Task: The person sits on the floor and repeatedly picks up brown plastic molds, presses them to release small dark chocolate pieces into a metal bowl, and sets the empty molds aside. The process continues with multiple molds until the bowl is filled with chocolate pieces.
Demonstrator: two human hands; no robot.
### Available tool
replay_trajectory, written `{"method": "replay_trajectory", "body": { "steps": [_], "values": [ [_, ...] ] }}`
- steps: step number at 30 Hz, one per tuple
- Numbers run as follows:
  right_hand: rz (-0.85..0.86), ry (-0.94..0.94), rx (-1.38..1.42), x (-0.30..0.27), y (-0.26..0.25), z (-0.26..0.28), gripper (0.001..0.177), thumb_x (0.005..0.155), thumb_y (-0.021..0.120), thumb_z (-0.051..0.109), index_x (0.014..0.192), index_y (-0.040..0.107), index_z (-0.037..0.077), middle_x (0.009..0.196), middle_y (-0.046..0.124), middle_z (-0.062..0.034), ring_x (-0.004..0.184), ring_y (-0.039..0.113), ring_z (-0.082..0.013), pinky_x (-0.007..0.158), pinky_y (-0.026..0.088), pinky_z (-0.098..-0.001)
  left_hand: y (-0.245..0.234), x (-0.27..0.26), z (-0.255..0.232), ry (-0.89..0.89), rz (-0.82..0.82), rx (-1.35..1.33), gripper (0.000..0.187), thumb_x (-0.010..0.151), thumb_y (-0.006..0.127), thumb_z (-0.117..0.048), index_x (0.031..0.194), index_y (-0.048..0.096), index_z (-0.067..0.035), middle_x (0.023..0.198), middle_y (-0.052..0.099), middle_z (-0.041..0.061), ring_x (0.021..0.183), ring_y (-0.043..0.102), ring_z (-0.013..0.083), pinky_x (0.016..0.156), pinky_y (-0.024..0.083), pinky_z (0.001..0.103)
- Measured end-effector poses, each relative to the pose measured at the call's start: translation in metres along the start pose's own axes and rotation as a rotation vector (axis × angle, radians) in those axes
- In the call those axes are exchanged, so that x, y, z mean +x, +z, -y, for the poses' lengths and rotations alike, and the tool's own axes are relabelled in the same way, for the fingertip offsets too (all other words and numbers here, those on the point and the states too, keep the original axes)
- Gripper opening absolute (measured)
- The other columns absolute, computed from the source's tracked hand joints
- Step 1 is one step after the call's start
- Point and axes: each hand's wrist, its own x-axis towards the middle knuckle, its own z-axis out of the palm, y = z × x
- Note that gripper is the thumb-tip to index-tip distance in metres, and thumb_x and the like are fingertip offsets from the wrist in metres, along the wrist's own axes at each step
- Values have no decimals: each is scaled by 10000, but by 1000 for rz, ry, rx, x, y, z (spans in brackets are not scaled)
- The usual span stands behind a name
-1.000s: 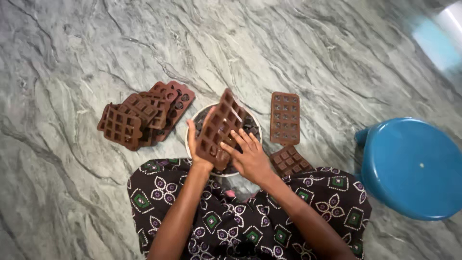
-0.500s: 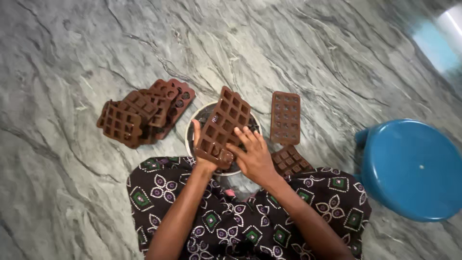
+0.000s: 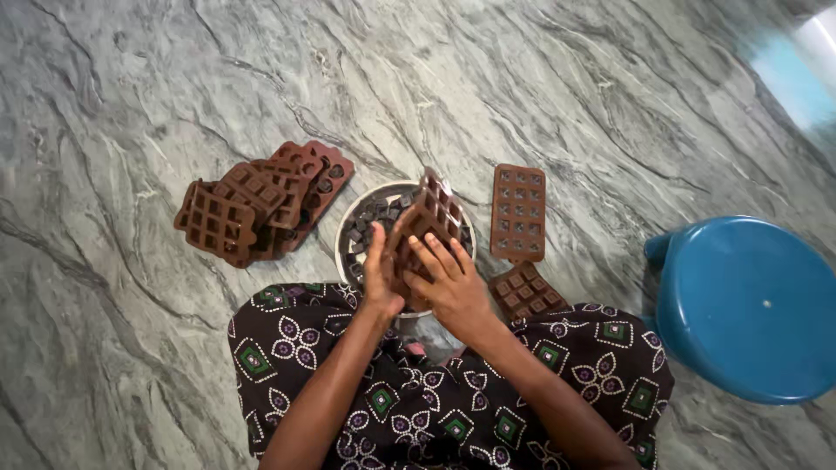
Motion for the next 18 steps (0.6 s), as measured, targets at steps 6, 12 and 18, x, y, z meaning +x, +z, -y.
{"method": "replay_trajectory", "body": {
  "steps": [6,12,18],
  "values": [
    [116,69,134,-3,1,-8,652,796,657,33,1411,586,238,1594,390,-144,1487,357,-347,1206,288,-532,-8,8,-4,-52,-8,-237,857,941,354,-733,1511,458,-102,1479,554,144,1318,577,311,1115,468,478],
    [-12,53,290,-7,5,-12,661,816,743,105,1430,531,221,1593,391,-138,1498,356,-359,1221,305,-541,-20,7,-4,25,-149,-252,835,999,407,-750,1427,570,-52,1345,620,154,1213,618,310,1058,502,473],
    [-27,40,171,-6,7,-13,545,810,759,122,1324,611,229,1595,396,-109,1499,367,-338,1217,317,-522,-14,4,4,3,-104,-232,838,962,397,-743,1436,540,-66,1329,641,150,1200,629,297,1037,518,459]
  ]
}}
